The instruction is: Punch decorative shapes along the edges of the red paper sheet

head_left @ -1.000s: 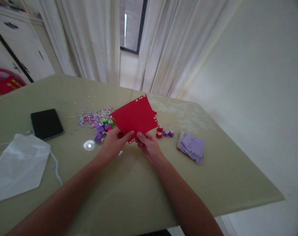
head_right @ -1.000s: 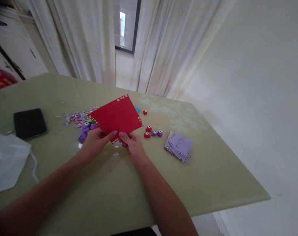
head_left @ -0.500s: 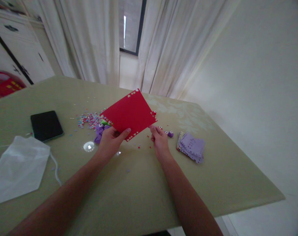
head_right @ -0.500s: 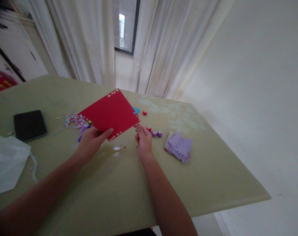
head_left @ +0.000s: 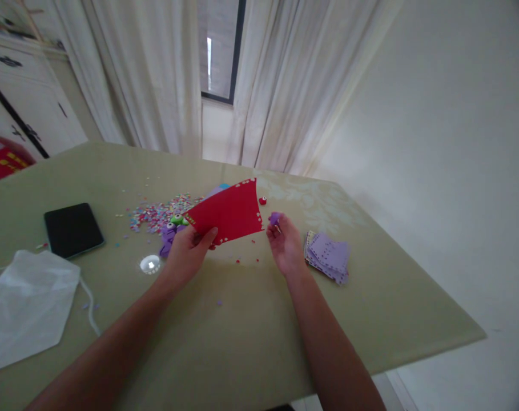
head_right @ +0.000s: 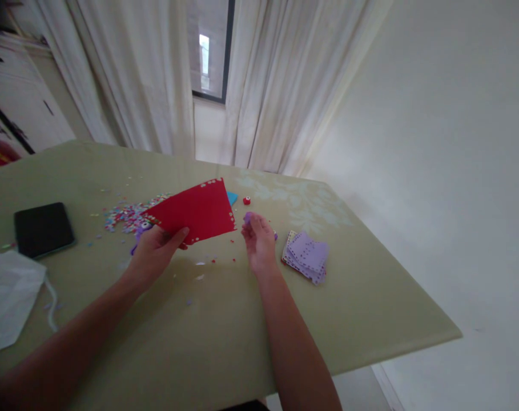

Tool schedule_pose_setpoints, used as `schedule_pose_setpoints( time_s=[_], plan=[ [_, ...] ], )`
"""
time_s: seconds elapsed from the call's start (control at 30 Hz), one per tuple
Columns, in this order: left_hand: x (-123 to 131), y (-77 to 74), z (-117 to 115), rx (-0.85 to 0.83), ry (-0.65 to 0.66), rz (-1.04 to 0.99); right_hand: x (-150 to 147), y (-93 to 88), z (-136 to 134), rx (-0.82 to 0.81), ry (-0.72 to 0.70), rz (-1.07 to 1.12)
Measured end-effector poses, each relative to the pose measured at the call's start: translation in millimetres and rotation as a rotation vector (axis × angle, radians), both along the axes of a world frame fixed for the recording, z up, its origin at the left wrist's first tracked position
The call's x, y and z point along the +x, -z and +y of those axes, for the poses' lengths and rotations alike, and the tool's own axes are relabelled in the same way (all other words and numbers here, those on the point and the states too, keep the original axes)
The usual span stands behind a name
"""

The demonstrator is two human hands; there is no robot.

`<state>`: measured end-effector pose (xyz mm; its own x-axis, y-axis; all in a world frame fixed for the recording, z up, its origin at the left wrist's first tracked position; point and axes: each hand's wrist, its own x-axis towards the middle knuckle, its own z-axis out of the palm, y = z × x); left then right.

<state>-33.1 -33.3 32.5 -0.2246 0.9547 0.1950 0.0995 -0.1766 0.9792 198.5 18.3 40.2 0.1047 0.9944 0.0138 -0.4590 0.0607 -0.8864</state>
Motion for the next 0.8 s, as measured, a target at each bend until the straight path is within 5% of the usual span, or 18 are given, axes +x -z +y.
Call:
schedule_pose_setpoints(
  time_s=[0.2,0.43,0.63,0.8],
  plan=[
    [-3.5,-3.7,-1.5,-0.019,0.118,0.055,-7.0,-1.7,-9.2,0.047,-0.209,-0.086],
    [8.9,-5.3,-7.1,-0.094,0.142,-0.158,-39.3,7.2,-19.8,-0.034,-0.094,0.086],
    [15.3,-1.6,-7.9,-0.080,-0.113,-0.115,-56.3,9.6,-36.2,-0.014,-0.260,0.005],
    [2.6,-1.2,-3.4,-0.098,-0.217,-0.142,-53.3,13.6,-35.0,-0.052,-0.245,-0.191]
  ],
)
